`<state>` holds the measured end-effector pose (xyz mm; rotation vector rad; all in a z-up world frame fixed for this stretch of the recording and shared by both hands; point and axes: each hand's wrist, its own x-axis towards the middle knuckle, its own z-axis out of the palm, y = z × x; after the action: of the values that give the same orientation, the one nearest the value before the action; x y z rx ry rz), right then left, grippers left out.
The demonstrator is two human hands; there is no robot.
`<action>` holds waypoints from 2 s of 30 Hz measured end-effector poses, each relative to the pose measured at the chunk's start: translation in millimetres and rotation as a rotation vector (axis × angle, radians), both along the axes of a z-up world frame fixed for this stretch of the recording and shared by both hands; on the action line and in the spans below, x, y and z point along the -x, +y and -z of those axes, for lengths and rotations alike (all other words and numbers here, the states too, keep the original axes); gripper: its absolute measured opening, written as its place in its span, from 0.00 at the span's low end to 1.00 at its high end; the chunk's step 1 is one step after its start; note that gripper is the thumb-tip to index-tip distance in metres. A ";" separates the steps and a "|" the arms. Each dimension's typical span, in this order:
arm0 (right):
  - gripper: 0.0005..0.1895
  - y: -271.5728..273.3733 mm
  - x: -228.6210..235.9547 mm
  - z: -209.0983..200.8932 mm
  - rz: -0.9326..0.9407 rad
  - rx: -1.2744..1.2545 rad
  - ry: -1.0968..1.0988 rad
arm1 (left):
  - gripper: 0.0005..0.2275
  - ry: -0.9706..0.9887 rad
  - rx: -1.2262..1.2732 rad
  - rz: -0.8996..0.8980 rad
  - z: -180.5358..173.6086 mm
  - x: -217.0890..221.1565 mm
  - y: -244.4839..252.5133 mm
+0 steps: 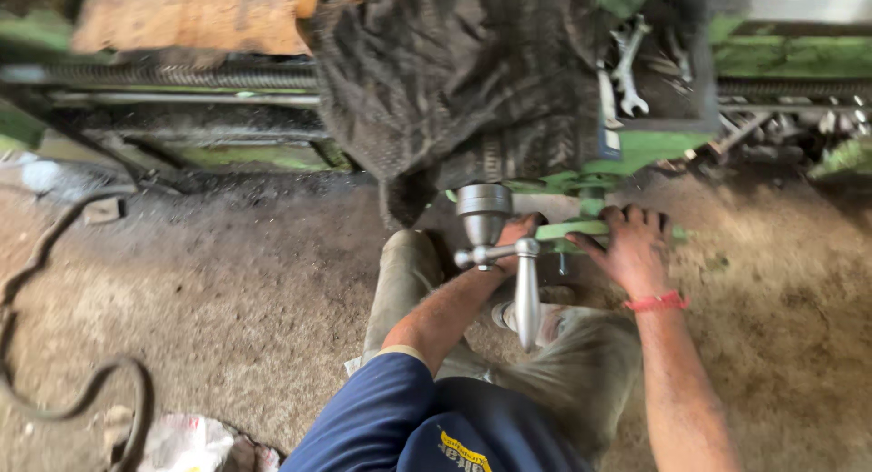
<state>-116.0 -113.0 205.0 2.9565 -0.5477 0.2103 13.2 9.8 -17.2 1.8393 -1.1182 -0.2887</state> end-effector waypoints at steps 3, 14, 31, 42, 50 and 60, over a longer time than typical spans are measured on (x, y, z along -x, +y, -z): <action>0.41 -5.9 2.1 2.8 0.011 0.032 -0.008 | 0.20 -0.035 0.086 -0.035 14.7 6.5 -2.2; 0.39 -19.2 9.8 -4.5 0.014 -0.080 -0.126 | 0.20 0.038 0.048 0.024 -10.2 5.9 -7.0; 0.42 -18.9 9.7 -0.7 0.043 -0.093 -0.101 | 0.20 0.018 0.049 0.003 0.1 6.8 -10.0; 0.39 0.9 -1.1 -8.2 0.019 -0.019 -0.034 | 0.23 0.037 0.175 0.009 6.1 3.4 1.8; 0.40 4.8 -5.9 -5.2 -0.002 0.012 -0.019 | 0.22 0.002 0.049 0.002 -9.2 -1.4 6.9; 0.43 7.8 -8.9 0.4 0.006 0.048 0.024 | 0.19 0.033 0.038 -0.031 19.2 -1.2 0.2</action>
<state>-107.1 -105.3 204.6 2.9069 -0.5414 0.1849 14.3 10.0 -36.5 1.8107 -1.0648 -0.2774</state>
